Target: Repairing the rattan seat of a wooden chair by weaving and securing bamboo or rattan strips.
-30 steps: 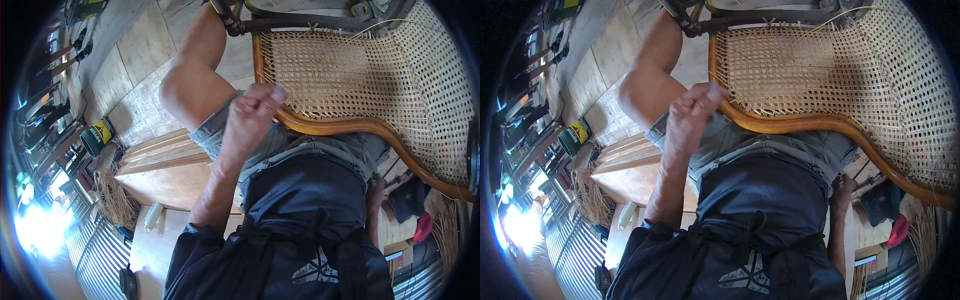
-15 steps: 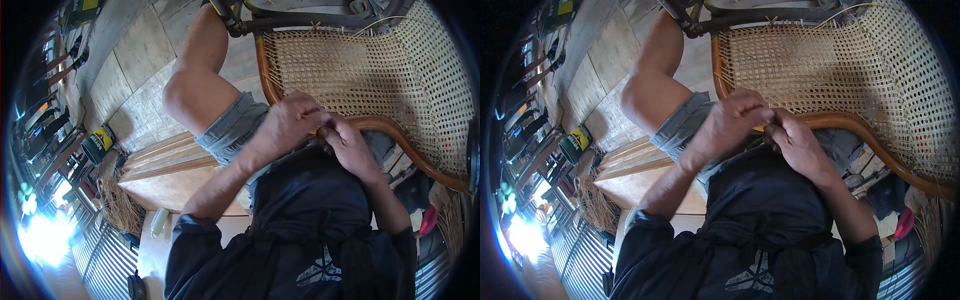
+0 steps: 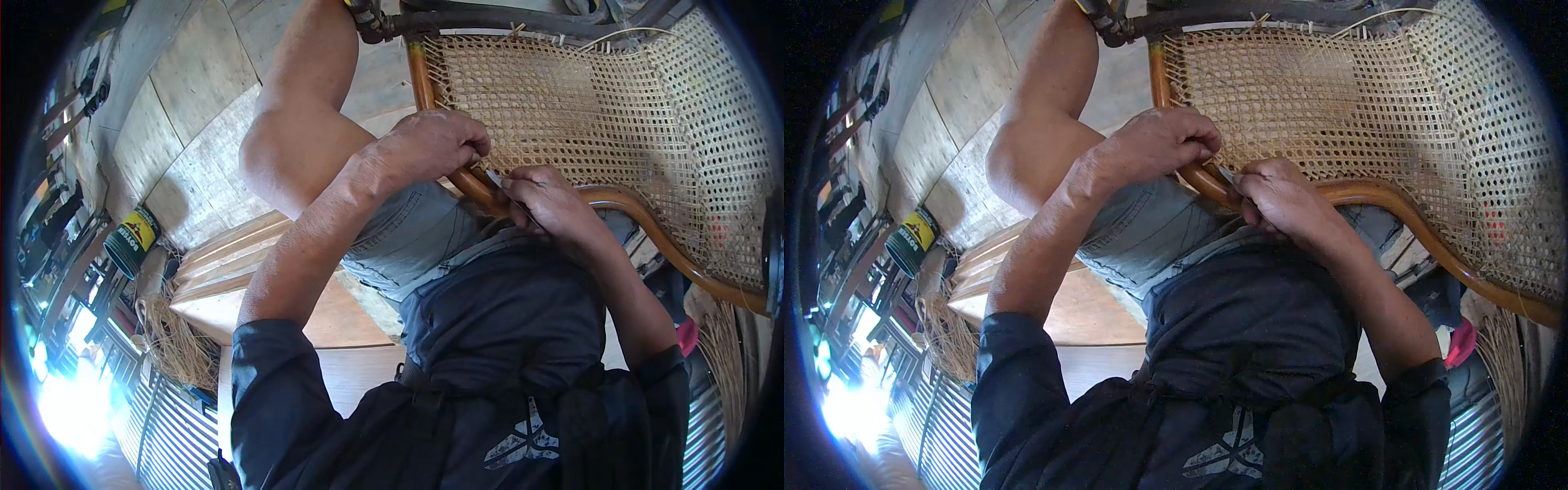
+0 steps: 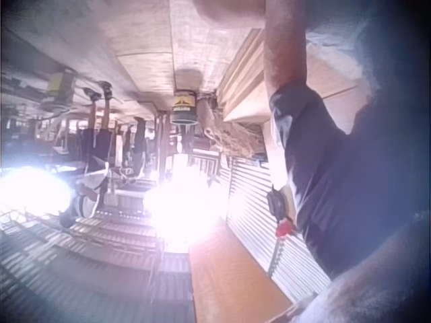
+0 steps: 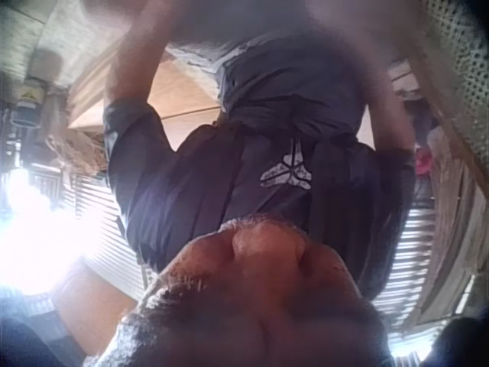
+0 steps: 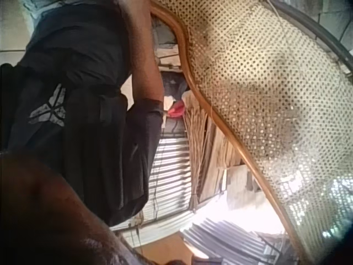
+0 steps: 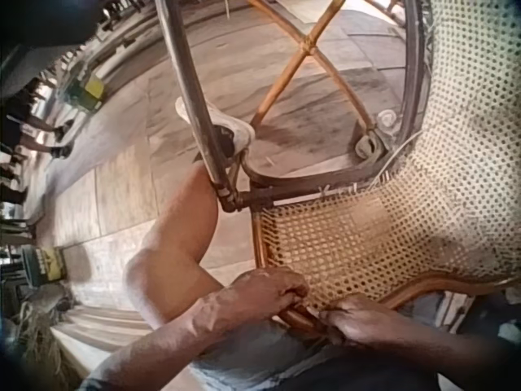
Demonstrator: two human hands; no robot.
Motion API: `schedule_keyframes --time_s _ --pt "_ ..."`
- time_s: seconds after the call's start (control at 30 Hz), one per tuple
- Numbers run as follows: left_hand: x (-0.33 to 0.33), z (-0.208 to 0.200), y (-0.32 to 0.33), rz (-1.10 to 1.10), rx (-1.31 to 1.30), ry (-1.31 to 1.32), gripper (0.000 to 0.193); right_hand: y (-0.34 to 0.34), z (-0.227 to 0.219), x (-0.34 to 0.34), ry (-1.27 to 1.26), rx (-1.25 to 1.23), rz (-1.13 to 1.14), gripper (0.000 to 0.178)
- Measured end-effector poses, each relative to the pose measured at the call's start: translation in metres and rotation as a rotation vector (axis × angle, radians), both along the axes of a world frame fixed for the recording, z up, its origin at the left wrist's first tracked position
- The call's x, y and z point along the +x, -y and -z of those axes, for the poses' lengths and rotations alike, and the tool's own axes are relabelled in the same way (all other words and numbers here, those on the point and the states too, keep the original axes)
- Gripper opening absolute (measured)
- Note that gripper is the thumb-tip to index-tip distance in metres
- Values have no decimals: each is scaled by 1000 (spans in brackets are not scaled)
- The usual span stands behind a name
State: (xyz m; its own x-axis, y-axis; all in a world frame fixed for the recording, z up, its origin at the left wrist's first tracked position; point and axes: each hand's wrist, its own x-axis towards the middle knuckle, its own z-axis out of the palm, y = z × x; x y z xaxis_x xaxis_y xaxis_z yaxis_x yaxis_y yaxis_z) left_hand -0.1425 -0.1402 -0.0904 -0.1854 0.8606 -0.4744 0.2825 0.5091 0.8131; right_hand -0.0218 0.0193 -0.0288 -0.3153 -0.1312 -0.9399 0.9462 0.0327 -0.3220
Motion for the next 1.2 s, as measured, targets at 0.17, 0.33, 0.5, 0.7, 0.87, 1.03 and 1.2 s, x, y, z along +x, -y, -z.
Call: schedule_keyframes --time_s 0.17,0.33,0.5,0.7,0.87,1.03,1.2 --pt "-5 -5 -1 23 -1 29 17 2 1 -12 -3 14 -105 25" --pt "-4 6 2 62 30 19 18 -1 19 -10 14 -36 -158 24" --pt "-5 -2 1 58 13 49 17 1 10 -10 -15 -32 -51 24" --pt "-7 -5 3 -3 -51 143 18 -2 10 -11 -57 -46 3 22" --pt "-6 -6 0 -11 -75 113 18 -3 7 -21 -74 -4 -178 22" --pt "-3 -1 4 10 -10 42 17 -4 6 -27 -35 16 -230 22" --pt "-3 -2 3 16 4 38 18 0 15 -12 -111 -15 -76 21"
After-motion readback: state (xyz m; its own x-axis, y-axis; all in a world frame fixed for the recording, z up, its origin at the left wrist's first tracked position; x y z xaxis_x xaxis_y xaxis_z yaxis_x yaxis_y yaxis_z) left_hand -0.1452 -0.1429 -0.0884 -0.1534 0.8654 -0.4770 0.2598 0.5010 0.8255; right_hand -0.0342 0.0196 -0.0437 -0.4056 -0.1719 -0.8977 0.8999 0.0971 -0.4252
